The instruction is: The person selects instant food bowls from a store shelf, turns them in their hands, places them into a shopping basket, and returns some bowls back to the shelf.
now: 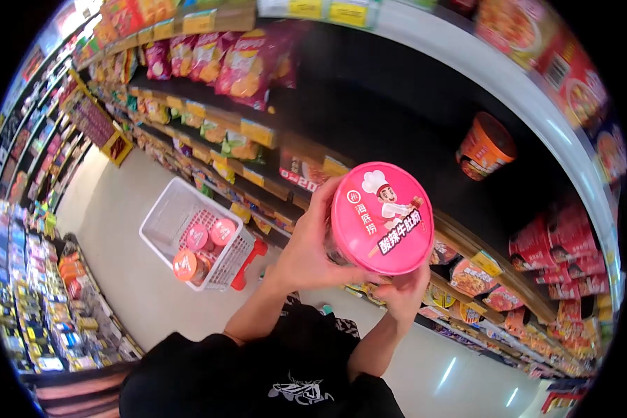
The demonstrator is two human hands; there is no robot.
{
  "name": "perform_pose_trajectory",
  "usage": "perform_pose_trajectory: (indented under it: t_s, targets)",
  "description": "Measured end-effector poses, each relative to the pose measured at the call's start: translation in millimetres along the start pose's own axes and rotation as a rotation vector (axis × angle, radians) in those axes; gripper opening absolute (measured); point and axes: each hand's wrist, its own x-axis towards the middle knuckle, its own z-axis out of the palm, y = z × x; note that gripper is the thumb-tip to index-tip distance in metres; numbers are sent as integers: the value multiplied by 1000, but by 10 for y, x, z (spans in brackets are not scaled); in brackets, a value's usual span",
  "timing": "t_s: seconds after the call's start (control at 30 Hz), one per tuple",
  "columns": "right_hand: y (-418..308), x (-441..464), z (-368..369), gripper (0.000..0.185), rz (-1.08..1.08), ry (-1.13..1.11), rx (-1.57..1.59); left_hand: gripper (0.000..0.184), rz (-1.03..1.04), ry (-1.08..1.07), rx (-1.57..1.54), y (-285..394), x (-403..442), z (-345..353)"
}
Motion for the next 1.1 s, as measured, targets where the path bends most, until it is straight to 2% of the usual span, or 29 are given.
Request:
perform_pose_trajectory:
  t_s: [0.07, 0.17, 0.2, 0.23, 0.27, 0.3, 0.4, 0.47, 0.5, 0.53, 0.57, 0.63, 0.77, 0.87, 0.93, 1.0, 1.03, 1.1]
  targets:
    - [26, 116, 89, 114, 3, -76, 141, 125, -25, -45, 96, -48, -77, -220]
    - [230, 52, 274, 108, 94, -152, 129, 132, -123, -141, 48, -269, -316, -589]
    - [388, -15, 331, 105, 138, -168, 135, 131, -150, -140, 120, -388, -481, -697]
    - [509, -58, 440, 84, 150, -235, 91, 130, -179, -145, 193, -506, -657, -791]
    - [559, -106, 535, 66, 339, -254, -150, 129, -212, -152, 263, -631, -849, -877]
    - [788, -240, 633, 61, 408, -232, -112, 117, -289, -149, 236, -764, -1066, -942]
    - [1559, -739, 888, 55, 590, -201, -165, 104, -616, 41, -183, -1213, -1752, -1026]
    - [1835, -884, 1055, 54, 670, -327, -183, 94, -866, 203, -259, -1327, -2047, -1091]
    - [1915, -925, 1175, 54, 723, -368, -148, 86, -939, 271, -154, -1366, -2115, -1154]
    - [1975, -952, 1263, 55, 778, -406, -113, 83, -939, 308, -89, -1404, -2174, -1224]
    - [1937, -885, 1394, 55, 711, -473, -225, 80, -938, 342, -25, -1457, -2216, -1319]
    - [2135, -853, 1561, 55, 731, -515, -214, 78, -912, 377, 142, -1612, -2280, -1505]
    - [2452, -626, 2028, 58, 712, -550, -67, 79, -711, 519, 141, -1837, -2257, -1843]
    - [2787, -427, 2429, 61, 649, -642, -78, 73, -834, 494, 199, -1972, -2256, -2270]
    - [2977, -344, 2779, 63, 701, -647, 35, 72, -843, 557, 286, -1932, -2175, -2581]
    - [3074, -266, 3115, 65, 712, -703, -4, 71, -890, 607, 298, -1842, -2115, -2909]
    - [3136, -246, 3281, 65, 719, -725, -21, 68, -672, 744, 199, -2002, -2162, -3024]
    - [3330, -245, 3601, 66, 717, -800, -17, 63, -790, 720, 355, -2167, -2319, -3337]
